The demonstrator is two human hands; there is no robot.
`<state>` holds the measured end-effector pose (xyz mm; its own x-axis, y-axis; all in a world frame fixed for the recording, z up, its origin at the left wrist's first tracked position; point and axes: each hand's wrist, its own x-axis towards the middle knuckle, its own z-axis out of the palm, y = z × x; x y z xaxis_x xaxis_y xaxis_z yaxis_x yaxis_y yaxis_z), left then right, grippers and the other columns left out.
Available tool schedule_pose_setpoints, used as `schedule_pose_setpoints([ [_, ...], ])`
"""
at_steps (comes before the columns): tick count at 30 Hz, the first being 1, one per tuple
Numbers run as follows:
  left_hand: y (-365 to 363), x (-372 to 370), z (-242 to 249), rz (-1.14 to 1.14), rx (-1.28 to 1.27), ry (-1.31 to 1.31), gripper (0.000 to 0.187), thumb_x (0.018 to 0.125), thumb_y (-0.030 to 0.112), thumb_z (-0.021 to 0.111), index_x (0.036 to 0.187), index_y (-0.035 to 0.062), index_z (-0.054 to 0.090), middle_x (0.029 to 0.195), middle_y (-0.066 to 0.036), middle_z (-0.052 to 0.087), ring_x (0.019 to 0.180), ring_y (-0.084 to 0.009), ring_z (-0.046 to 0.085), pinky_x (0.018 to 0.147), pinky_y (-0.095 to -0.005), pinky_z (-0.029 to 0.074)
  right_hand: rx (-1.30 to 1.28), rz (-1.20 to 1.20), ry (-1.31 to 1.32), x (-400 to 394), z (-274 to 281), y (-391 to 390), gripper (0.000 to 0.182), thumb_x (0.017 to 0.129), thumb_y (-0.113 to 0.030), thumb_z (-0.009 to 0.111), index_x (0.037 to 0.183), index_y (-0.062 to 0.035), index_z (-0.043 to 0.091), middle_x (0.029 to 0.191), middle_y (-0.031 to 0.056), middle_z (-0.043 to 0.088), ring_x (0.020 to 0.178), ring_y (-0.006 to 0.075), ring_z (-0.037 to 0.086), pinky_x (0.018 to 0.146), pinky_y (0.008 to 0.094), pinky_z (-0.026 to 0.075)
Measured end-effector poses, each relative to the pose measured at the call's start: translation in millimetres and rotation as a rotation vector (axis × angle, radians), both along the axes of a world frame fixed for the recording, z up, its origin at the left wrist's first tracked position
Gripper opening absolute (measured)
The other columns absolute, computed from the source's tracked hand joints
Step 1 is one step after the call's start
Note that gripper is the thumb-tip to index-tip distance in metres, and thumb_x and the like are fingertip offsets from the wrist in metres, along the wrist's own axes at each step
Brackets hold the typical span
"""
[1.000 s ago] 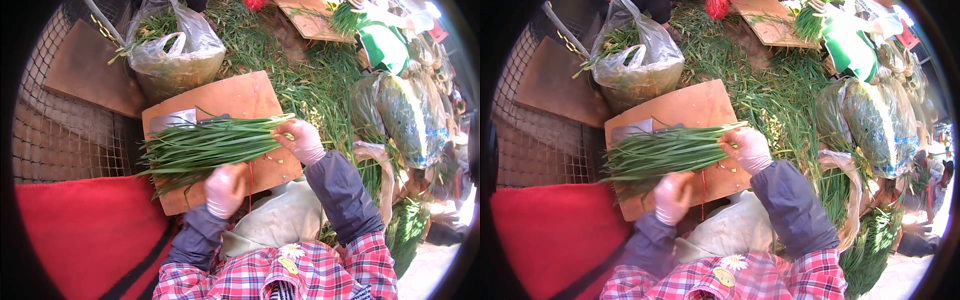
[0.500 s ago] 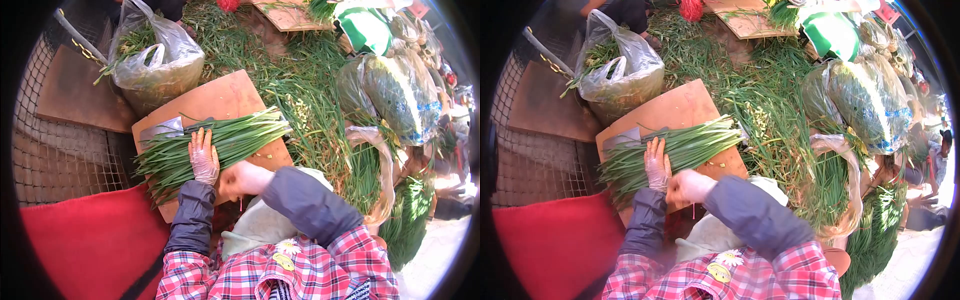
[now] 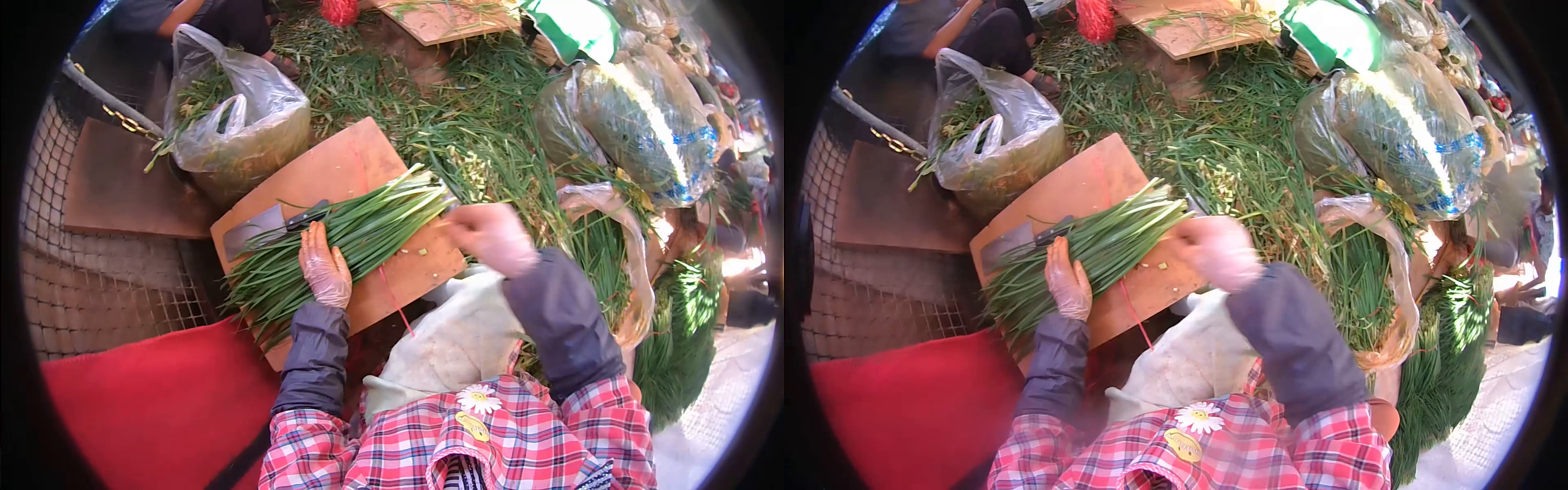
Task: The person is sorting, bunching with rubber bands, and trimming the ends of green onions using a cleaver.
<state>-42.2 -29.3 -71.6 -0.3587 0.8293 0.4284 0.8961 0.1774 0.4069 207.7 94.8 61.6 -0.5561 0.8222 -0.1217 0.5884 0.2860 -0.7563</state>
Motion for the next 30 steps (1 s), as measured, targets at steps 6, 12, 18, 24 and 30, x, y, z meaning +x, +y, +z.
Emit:
schedule_pose_setpoints([
  [6,-1,-2,-1,0.017,0.011,-0.070,0.056,0.080,0.008,0.053,0.132,0.0007,0.036,0.136,-0.019,0.039,0.127,-0.0383,0.033,0.103,-0.0478,0.026,0.312,0.282,-0.345,-120,-58,-26,0.025,0.078,-0.035,0.062,0.088,-0.0123,0.066,0.072,0.0107,0.064,0.072,0.0276,0.064,0.063,0.0402,0.050],
  [12,-2,-2,3,0.028,-0.002,-0.118,0.057,0.079,0.010,0.054,0.133,0.0026,0.037,0.138,-0.017,0.036,0.129,-0.0372,0.031,0.104,-0.0487,0.024,-0.277,0.216,0.009,-117,-47,-21,0.017,0.079,-0.021,0.064,0.085,-0.0048,0.062,0.070,0.0063,0.063,0.063,0.0191,0.061,0.057,0.0322,0.048],
  [18,-5,-2,17,0.014,-0.017,-0.090,0.055,0.078,0.007,0.054,0.131,0.0009,0.039,0.135,-0.019,0.039,0.127,-0.0384,0.033,0.104,-0.0465,0.025,-0.834,0.106,0.501,15,34,22,0.013,0.079,-0.010,0.063,0.083,0.0022,0.061,0.069,0.0075,0.062,0.060,0.0125,0.061,0.052,0.0243,0.049],
  [24,3,8,68,-0.005,-0.050,-0.075,0.050,0.081,0.012,0.056,0.129,0.0071,0.044,0.138,-0.015,0.036,0.132,-0.0407,0.023,0.104,-0.0591,0.015,0.112,-0.190,-0.075,37,-20,60,0.023,0.079,-0.022,0.065,0.096,-0.0069,0.067,0.081,0.0123,0.064,0.076,0.0245,0.062,0.068,0.0325,0.048],
  [30,62,27,44,-0.071,-0.077,-0.005,0.045,0.083,0.014,0.054,0.126,0.0052,0.046,0.135,-0.016,0.039,0.131,-0.0387,0.027,0.105,-0.0574,0.016,0.428,0.137,-0.388,-51,-57,88,0.030,0.071,-0.034,0.066,0.095,-0.0177,0.069,0.091,0.0091,0.064,0.084,0.0291,0.061,0.075,0.0393,0.049],
])
